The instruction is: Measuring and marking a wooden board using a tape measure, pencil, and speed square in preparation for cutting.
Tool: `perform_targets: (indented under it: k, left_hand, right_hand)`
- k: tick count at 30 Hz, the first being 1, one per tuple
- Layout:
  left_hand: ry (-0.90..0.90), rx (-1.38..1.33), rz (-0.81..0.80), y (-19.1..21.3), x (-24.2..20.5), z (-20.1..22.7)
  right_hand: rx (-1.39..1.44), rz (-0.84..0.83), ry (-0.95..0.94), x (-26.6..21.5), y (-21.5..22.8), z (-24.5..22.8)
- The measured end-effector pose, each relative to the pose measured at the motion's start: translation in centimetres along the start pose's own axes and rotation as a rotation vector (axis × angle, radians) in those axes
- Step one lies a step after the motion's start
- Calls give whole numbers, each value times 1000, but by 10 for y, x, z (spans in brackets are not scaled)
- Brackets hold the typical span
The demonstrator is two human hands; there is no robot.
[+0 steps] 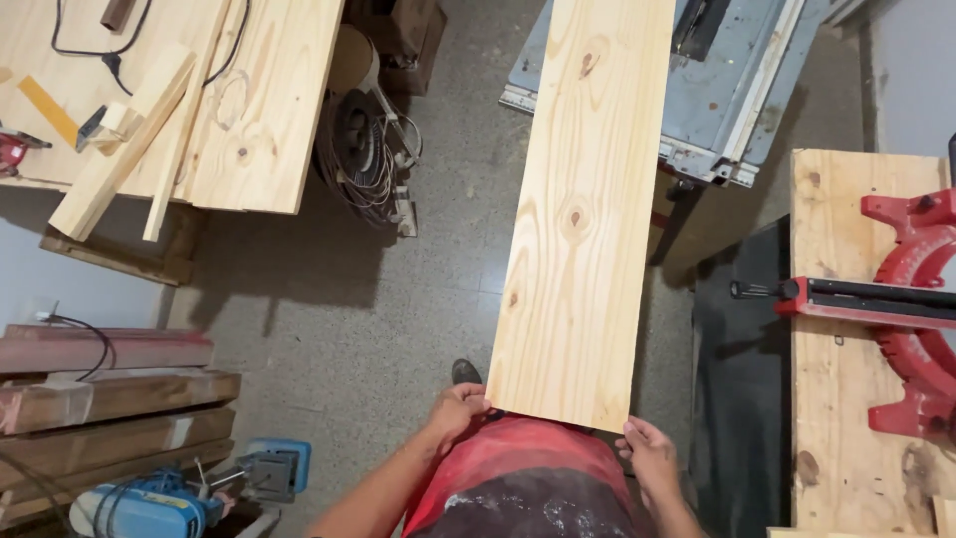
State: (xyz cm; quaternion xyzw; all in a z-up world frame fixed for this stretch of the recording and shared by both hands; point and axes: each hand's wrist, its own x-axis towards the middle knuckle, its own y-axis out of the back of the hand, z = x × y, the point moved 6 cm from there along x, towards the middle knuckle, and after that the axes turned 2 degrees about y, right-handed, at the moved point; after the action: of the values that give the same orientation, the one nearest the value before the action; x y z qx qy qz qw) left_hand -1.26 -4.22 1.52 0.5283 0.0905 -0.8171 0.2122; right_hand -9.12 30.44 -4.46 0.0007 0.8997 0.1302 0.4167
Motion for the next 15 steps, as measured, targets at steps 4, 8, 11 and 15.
perform_targets:
  k: [4,8,11,15]
  left_hand:
    - [45,43,-22,2,-18,11]
    - [-6,37,-64,4,-2,8]
    - [-25,-5,-99,7,13,-7]
    - [-59,-5,-138,8,17,-10]
  right_hand:
    - [-35,10,-44,-10,1,-9]
    - [-107,-24,-68,-14,0,-22]
    - [-171,-25,-68,-27,-1,-33]
    - [-138,-29,15,-15,0,-18]
